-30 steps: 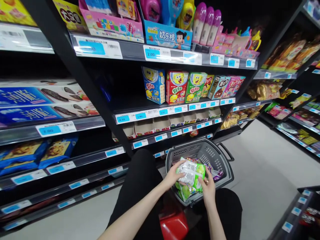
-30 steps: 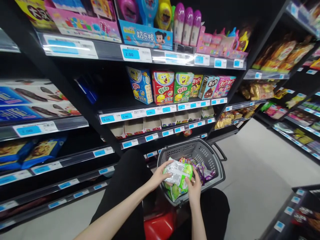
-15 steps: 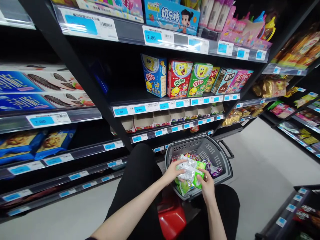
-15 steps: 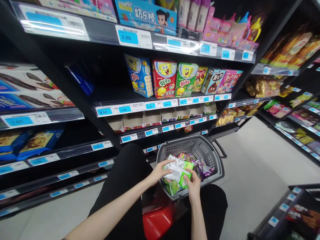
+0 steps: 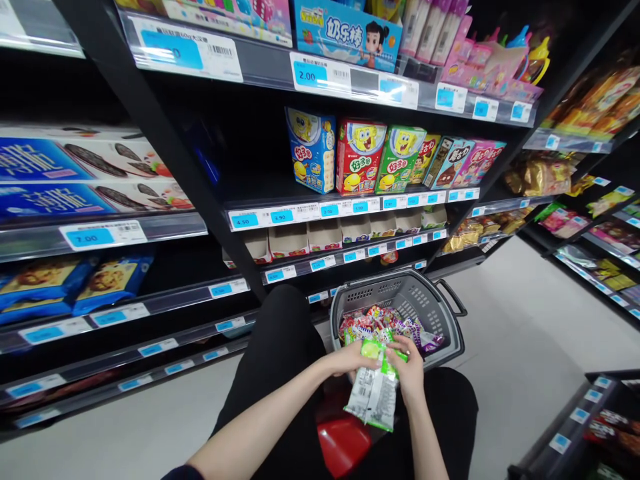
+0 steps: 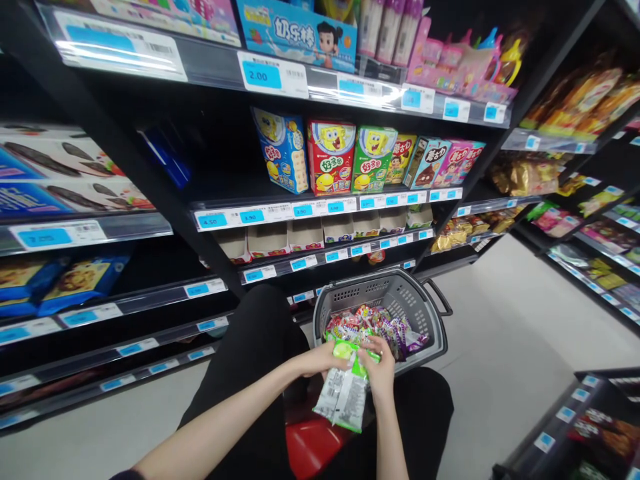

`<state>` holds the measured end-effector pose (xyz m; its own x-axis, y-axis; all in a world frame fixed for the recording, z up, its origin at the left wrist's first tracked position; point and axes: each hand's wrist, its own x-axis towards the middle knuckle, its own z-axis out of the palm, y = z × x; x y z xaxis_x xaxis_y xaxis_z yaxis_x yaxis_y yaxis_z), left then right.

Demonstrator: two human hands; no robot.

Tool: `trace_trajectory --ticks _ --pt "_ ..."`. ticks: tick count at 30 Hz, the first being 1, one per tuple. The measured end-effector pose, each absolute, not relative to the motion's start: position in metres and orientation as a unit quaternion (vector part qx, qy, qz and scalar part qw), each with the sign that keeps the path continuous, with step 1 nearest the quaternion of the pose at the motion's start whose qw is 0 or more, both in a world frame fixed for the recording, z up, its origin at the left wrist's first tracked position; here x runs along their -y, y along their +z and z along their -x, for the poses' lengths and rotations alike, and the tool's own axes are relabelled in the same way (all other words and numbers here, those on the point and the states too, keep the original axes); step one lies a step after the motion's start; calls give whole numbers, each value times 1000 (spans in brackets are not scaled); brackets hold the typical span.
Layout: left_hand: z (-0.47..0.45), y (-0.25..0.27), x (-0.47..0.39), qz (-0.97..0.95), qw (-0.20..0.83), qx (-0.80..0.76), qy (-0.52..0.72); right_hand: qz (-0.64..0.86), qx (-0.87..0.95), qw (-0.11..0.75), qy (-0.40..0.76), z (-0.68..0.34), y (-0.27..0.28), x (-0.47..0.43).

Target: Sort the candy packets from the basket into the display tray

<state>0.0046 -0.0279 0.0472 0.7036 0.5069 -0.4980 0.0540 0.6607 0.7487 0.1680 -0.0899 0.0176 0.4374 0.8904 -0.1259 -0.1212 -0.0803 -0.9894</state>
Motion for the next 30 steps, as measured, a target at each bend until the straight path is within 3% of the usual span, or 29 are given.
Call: trace_trajectory --ticks 3,8,15,20,25,30 --pt "-11 44 26 -345 829 -382 217 606 275 636 390 -172 13 89" --pt "-20 40 21 -240 820 -387 346 578 320 620 425 -172 7 92" --pt "-19 43 20 -193 824 -349 403 546 290 635 462 -163 19 90" --pt "-2 49 4 -334 799 -324 382 589 273 623 437 -183 16 94" --pt "5 45 -4 -596 662 -341 301 618 300 611 394 -195 6 96" --pt "3 45 2 -633 599 -388 300 616 324 603 389 -195 8 97"
